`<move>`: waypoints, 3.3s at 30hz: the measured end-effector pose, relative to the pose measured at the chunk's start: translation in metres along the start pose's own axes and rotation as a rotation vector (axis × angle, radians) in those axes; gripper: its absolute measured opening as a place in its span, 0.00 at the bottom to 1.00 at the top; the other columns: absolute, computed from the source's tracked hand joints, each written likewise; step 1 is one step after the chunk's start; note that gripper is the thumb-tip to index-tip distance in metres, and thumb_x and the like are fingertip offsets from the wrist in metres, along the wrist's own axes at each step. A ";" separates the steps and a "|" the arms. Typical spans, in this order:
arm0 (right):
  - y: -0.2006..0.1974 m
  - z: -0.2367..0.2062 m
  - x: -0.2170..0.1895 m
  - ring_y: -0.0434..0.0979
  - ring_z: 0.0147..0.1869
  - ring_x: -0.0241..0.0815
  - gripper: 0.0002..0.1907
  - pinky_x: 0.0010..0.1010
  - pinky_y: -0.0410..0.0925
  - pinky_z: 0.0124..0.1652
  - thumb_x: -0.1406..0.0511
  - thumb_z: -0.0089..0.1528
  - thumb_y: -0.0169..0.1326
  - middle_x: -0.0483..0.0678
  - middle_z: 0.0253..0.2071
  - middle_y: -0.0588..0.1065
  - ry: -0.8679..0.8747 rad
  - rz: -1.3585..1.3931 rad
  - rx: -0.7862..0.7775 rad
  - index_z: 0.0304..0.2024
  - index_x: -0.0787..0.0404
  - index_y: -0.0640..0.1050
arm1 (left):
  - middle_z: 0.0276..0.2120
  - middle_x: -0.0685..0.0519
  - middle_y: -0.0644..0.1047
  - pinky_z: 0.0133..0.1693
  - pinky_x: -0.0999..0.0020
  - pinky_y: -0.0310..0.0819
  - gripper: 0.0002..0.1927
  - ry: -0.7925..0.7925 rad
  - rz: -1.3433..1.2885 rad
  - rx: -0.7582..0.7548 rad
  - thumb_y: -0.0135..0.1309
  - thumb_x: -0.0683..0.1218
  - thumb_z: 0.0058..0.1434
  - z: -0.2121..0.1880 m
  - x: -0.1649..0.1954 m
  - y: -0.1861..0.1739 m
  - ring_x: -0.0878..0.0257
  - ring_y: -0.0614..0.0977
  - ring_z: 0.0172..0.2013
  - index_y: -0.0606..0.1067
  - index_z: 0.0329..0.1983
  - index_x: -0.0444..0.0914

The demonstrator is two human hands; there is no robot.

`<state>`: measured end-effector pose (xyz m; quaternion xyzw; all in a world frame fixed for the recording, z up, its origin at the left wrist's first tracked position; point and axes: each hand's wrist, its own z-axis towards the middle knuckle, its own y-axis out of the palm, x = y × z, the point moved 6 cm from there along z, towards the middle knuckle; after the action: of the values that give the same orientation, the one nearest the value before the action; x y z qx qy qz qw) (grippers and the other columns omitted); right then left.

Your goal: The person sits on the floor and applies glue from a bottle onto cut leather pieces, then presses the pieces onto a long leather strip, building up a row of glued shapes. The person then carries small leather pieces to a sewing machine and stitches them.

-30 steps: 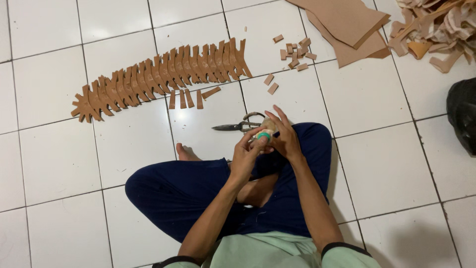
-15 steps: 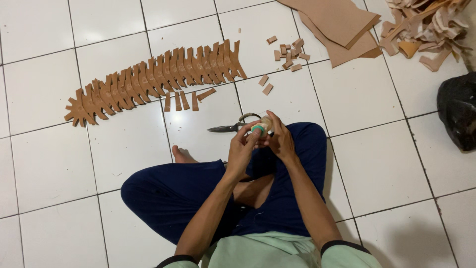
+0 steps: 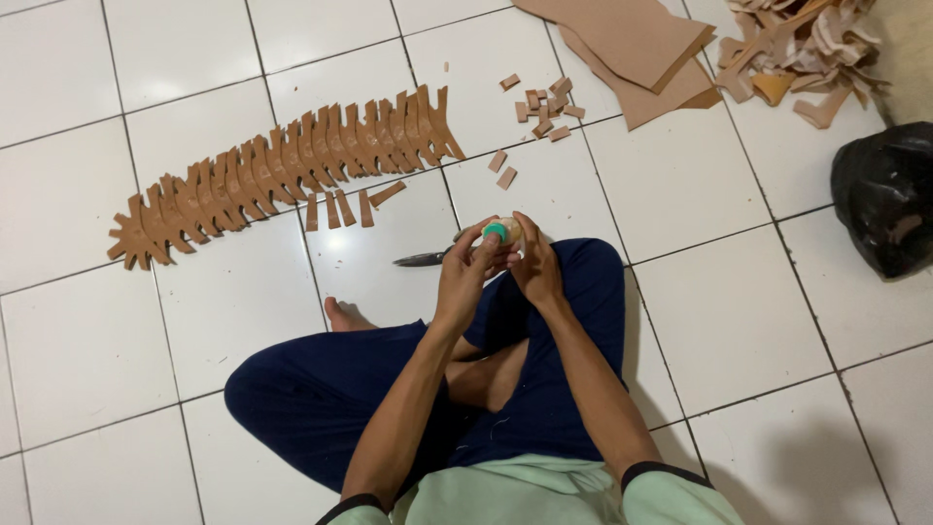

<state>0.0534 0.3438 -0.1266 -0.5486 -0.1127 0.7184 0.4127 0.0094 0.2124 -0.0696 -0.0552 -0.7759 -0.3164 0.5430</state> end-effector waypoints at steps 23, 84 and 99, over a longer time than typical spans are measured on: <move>0.012 0.043 0.011 0.76 0.56 0.67 0.33 0.52 0.71 0.52 0.66 0.60 0.67 0.64 0.55 0.74 0.110 -0.045 0.077 0.62 0.61 0.64 | 0.43 0.47 0.84 0.40 0.73 0.78 0.15 -0.024 0.422 0.346 0.52 0.45 0.69 -0.020 -0.059 -0.157 0.62 0.85 0.41 0.77 0.54 0.31; 0.013 0.055 -0.005 0.80 0.52 0.63 0.27 0.46 0.72 0.50 0.59 0.61 0.62 0.63 0.48 0.79 0.303 0.035 -0.043 0.56 0.68 0.71 | 0.59 0.34 0.70 0.66 0.36 0.47 0.32 0.303 1.489 0.322 0.58 0.43 0.57 0.079 0.047 -0.141 0.36 0.65 0.65 0.65 0.65 0.30; 0.013 0.055 0.000 0.83 0.48 0.59 0.27 0.44 0.74 0.46 0.59 0.61 0.63 0.62 0.46 0.80 0.345 0.108 -0.024 0.55 0.69 0.71 | 0.54 0.32 0.76 0.55 0.51 0.74 0.22 0.373 1.103 0.386 0.60 0.44 0.63 -0.023 -0.007 -0.171 0.37 0.79 0.53 0.72 0.58 0.30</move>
<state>-0.0012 0.3515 -0.1135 -0.6740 -0.0191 0.6333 0.3799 -0.0428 0.0660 -0.1443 -0.2929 -0.5682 0.1530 0.7537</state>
